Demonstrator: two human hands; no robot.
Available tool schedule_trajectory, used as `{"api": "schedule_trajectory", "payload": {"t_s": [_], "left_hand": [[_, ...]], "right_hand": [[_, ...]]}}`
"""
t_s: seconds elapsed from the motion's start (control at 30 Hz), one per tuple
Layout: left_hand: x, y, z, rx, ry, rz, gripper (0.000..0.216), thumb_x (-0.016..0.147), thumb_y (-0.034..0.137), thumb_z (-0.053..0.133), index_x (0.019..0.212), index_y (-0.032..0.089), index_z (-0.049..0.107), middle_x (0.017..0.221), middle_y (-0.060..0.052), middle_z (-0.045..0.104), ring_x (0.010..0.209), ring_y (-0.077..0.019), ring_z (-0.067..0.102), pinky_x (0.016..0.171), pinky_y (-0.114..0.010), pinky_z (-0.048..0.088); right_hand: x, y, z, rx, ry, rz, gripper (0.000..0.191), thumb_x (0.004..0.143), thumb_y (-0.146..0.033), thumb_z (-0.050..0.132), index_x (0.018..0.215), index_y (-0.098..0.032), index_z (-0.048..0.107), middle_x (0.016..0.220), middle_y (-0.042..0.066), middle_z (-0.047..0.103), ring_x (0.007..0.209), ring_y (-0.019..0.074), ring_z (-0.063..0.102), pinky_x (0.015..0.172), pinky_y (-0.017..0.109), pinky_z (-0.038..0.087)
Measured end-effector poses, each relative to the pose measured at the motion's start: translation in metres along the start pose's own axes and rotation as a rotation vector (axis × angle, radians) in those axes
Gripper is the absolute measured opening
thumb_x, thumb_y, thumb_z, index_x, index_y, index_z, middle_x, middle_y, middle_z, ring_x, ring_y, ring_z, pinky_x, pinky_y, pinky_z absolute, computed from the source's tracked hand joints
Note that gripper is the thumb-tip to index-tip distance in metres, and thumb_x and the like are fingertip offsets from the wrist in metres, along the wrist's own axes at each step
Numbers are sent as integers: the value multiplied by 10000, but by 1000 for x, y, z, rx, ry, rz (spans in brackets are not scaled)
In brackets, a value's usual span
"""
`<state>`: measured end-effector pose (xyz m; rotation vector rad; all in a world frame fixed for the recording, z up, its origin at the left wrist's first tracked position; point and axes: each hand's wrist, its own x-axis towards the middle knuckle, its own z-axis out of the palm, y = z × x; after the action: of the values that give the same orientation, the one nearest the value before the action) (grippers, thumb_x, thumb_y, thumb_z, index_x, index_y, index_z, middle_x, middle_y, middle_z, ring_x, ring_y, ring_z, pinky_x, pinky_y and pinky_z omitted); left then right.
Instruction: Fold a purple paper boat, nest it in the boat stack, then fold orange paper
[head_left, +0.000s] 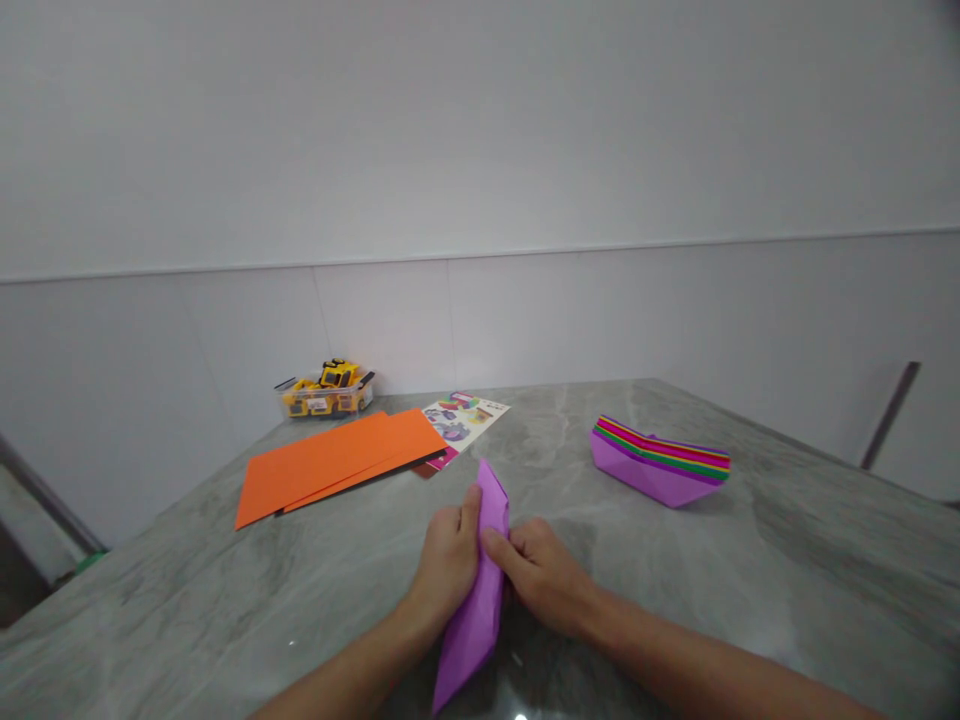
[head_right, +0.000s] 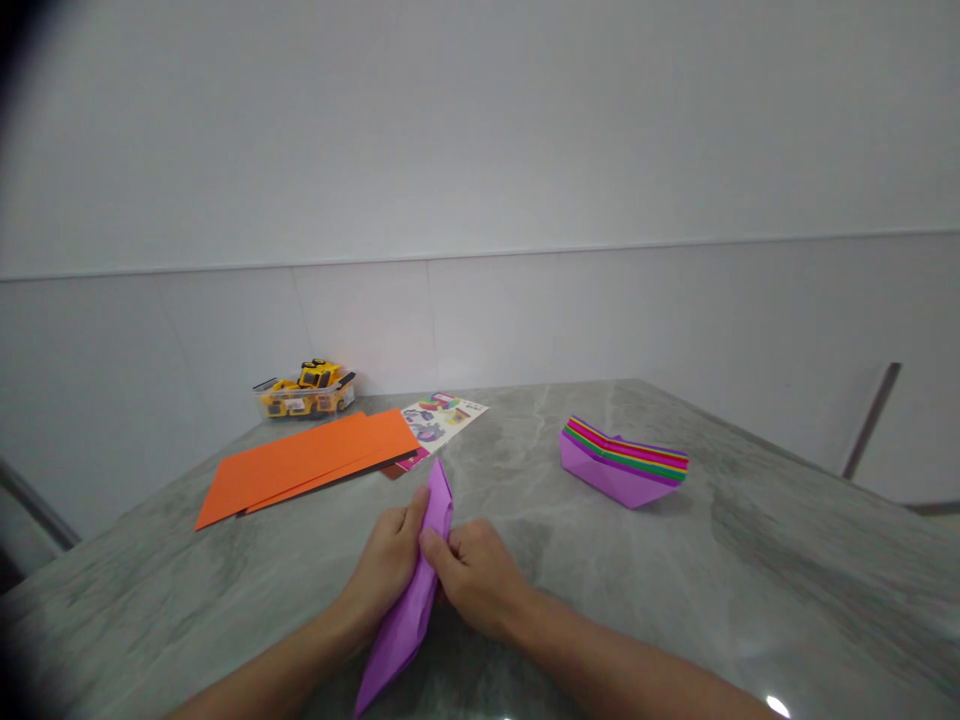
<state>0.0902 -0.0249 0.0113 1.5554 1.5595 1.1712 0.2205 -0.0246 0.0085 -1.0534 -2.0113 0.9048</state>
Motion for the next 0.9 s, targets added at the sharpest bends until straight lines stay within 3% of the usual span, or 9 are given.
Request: {"api": "schedule_trajectory", "payload": {"t_s": [0.13,0.33,0.5,0.6,0.77,0.9], "left_hand": [[1,4,-5,85,-47,76,582,861,590,292,480,188,473,493,-1,421,501,-148,389,502,-275,255],[-2,5,-4,-8,-174,103,603,875,576,305,482,166,505,450,16,406,465,-129,371,476,-260,265],[0,2,-7,80,-70,202,584,904,523,322,515,152,551,492,-12,512,494,-143,446,503,-259,283],[0,3,-10,179,-51,261,574,920,490,337,530,151,587,526,-33,581,515,-157,504,533,-264,299],[-2,4,-11,187,-94,256,606,939,481,296,536,157,612,534,-47,614,517,-165,535,537,-268,302],[-1,2,-12,203,15,298,543,923,460,364,531,161,591,510,-20,580,482,-143,478,517,-265,261]], "right_hand": [[3,3,-4,183,108,29,555,858,-590,412,475,-189,397,438,-47,309,417,74,294,404,223,202],[2,4,-6,446,-37,38,629,790,-695,414,398,-203,387,300,-52,297,294,62,260,334,222,183],[2,3,-6,272,65,33,598,832,-634,412,428,-193,423,323,-41,342,320,69,310,355,217,204],[2,2,-8,175,17,38,595,857,-604,372,452,-183,484,328,-26,380,333,85,352,376,219,254],[-1,0,-10,176,-14,-22,622,866,-620,320,435,-194,461,325,-20,385,327,91,371,384,221,285],[-1,2,-9,119,32,-31,606,885,-605,327,476,-185,479,352,-26,411,342,85,389,399,210,302]]}}
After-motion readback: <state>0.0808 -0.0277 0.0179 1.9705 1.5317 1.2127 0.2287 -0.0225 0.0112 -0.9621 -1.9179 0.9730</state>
